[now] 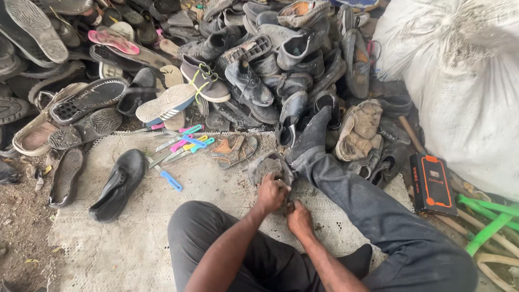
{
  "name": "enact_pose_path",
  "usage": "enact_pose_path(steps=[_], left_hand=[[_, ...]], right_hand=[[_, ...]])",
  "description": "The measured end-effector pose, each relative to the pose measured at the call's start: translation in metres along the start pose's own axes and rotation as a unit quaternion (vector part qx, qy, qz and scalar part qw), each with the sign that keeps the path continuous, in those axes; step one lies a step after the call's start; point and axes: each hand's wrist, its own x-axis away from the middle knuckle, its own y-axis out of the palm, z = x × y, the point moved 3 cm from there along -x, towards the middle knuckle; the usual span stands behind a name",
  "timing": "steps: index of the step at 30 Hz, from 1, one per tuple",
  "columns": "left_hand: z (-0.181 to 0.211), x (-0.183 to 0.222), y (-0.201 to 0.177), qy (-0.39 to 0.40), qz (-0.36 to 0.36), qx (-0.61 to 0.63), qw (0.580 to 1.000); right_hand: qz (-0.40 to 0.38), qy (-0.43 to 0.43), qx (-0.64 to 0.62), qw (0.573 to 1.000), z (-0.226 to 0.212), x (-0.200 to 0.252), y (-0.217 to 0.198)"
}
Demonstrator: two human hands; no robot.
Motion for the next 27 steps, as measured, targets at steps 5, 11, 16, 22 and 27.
enact_pose_path(steps=[5, 11, 16, 22, 27], left_hand=[[0.003, -0.006, -0.016, -0.037, -0.061, 0.066, 0.995], [-0.017, -0.011, -0.008, -0.201, -0.08, 0.415, 0.884], [-0.042, -0.007, 0.008, -0.191, -0.005, 0.629, 0.754], [-0.043, -0.021, -0.003, -0.257, 0.057, 0.556, 0.788], [-0.031, -0.019, -0.043, -0.22, 0.007, -0.007, 0.976]], right_hand=[[-0.008, -0.001, 0.032, 0.999, -0.017, 0.042, 0.014], [-0.161, 0.14, -0.183, 0.96, -0.073, 0.117, -0.02], [-0.125, 0.255, -0.374, 0.883, -0.115, 0.106, -0.003], [-0.246, 0.241, -0.32, 0.882, -0.131, 0.166, -0.017], [-0.216, 0.211, -0.271, 0.914, -0.084, 0.125, -0.063]])
